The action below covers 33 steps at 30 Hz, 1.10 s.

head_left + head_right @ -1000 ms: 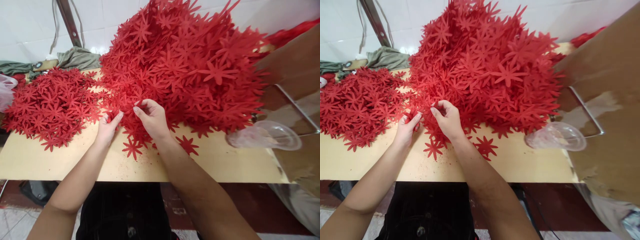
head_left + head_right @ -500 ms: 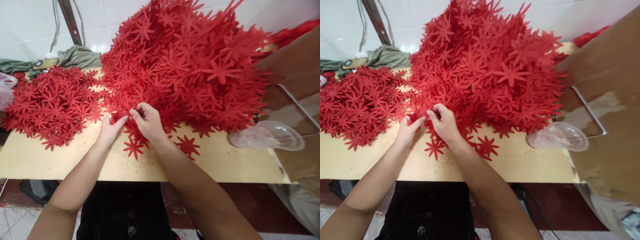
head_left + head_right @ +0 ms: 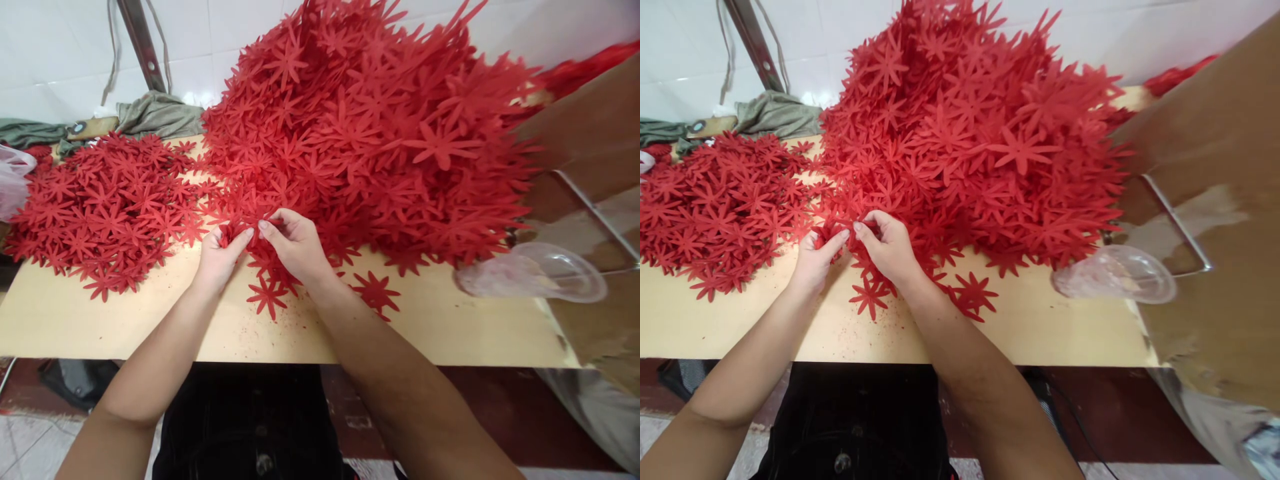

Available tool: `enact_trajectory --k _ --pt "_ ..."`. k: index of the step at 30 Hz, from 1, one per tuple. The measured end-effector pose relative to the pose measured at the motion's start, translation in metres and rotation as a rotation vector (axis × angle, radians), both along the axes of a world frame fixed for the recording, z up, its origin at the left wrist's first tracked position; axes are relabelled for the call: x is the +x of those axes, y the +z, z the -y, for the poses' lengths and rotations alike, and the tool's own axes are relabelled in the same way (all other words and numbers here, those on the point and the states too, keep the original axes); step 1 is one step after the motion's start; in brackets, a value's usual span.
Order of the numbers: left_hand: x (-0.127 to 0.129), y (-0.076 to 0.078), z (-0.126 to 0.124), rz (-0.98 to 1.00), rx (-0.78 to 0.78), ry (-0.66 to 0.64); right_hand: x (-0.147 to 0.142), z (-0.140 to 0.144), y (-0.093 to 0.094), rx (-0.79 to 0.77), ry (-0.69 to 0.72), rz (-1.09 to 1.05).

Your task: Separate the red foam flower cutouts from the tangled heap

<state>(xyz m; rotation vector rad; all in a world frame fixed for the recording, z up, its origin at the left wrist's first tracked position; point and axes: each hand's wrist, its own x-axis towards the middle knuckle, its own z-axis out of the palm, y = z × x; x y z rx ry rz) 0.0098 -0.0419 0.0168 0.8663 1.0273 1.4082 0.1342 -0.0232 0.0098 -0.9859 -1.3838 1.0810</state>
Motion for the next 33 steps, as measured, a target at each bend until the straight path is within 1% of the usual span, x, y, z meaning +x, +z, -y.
enact_trajectory --k 2,6,8,10,13,16,19,21,24,26,29,31,33 --pt "-0.002 0.002 -0.001 0.012 0.002 0.035 0.002 -0.001 0.0 0.009 -0.032 0.003" --pt "-0.008 0.007 -0.003 0.0 0.028 0.183 0.002 -0.002 -0.001 0.021 -0.085 0.009" --pt "-0.01 0.008 -0.003 -0.031 0.058 0.204 0.001 -0.001 -0.001 0.019 -0.085 0.025" --pt "-0.01 0.008 -0.002 -0.049 0.09 0.171 0.0 0.001 -0.001 0.025 -0.077 0.049" --pt "-0.006 0.006 0.0 -0.046 0.108 0.077 0.001 0.003 -0.001 0.044 -0.07 0.116" --pt "-0.003 0.006 0.001 -0.041 0.049 0.024 0.002 0.003 -0.001 0.086 -0.1 0.194" --pt "-0.001 0.008 0.001 -0.024 -0.004 0.008 0.002 0.003 -0.001 0.111 -0.124 0.221" --pt "-0.001 0.008 0.001 -0.01 -0.001 0.002 0.001 0.004 0.001 0.099 -0.116 0.207" --pt "-0.002 0.005 0.001 -0.016 0.046 -0.025 -0.001 0.005 0.003 0.067 -0.099 0.156" --pt "-0.004 0.003 0.001 -0.049 0.07 -0.061 -0.002 0.005 0.005 0.048 -0.063 0.11" --pt "-0.004 0.001 0.002 -0.094 0.051 -0.101 -0.003 0.003 0.005 0.035 0.007 0.052" --pt "-0.003 0.001 0.003 -0.079 0.038 -0.089 -0.003 0.003 0.005 0.031 0.037 0.03" --pt "-0.002 0.002 0.003 -0.038 0.034 -0.05 -0.003 0.004 0.006 0.035 0.048 0.032"
